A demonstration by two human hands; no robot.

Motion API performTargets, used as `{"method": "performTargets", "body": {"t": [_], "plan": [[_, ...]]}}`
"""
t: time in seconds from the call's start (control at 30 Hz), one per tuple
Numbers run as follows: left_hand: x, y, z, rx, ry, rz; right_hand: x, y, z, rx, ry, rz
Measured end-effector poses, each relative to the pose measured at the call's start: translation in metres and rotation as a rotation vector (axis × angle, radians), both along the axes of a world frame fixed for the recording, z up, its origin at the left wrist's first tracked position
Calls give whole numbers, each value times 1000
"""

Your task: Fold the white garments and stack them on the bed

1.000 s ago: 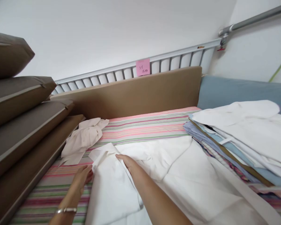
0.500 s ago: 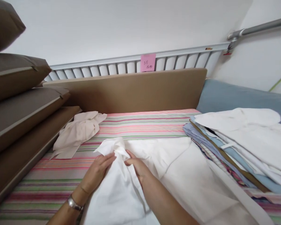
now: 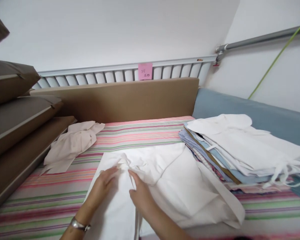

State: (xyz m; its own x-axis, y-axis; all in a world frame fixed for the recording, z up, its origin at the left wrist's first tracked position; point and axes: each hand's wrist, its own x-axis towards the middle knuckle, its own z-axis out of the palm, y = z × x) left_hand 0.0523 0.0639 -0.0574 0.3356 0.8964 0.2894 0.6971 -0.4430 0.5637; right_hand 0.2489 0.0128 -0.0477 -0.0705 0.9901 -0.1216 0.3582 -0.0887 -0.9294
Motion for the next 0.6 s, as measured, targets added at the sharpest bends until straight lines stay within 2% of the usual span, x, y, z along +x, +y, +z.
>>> {"method": "performTargets", "body": {"t": [0.07,0.13,0.2,0.27,0.33,0.4,0.53,0.6], "plan": [[3,1,-2,-41,-175,151,8,4,7,30,-103,49],[7,-1,-6,-55,-306,267,20,8,13,-9,-294,72],[10,-4,-12,-42,-381,318,30,13,20,2,-472,32],[12,-8,-17,-1,-414,311,31,23,28,93,-557,-22],[12,-9,-21,66,-418,285,17,38,35,182,-605,-23],[9,-7,-21,133,-402,268,-9,55,35,229,-684,9],[5,1,-17,222,-392,273,-65,84,17,274,-860,117],[6,3,-15,239,-408,266,-75,97,7,313,-925,141]]}}
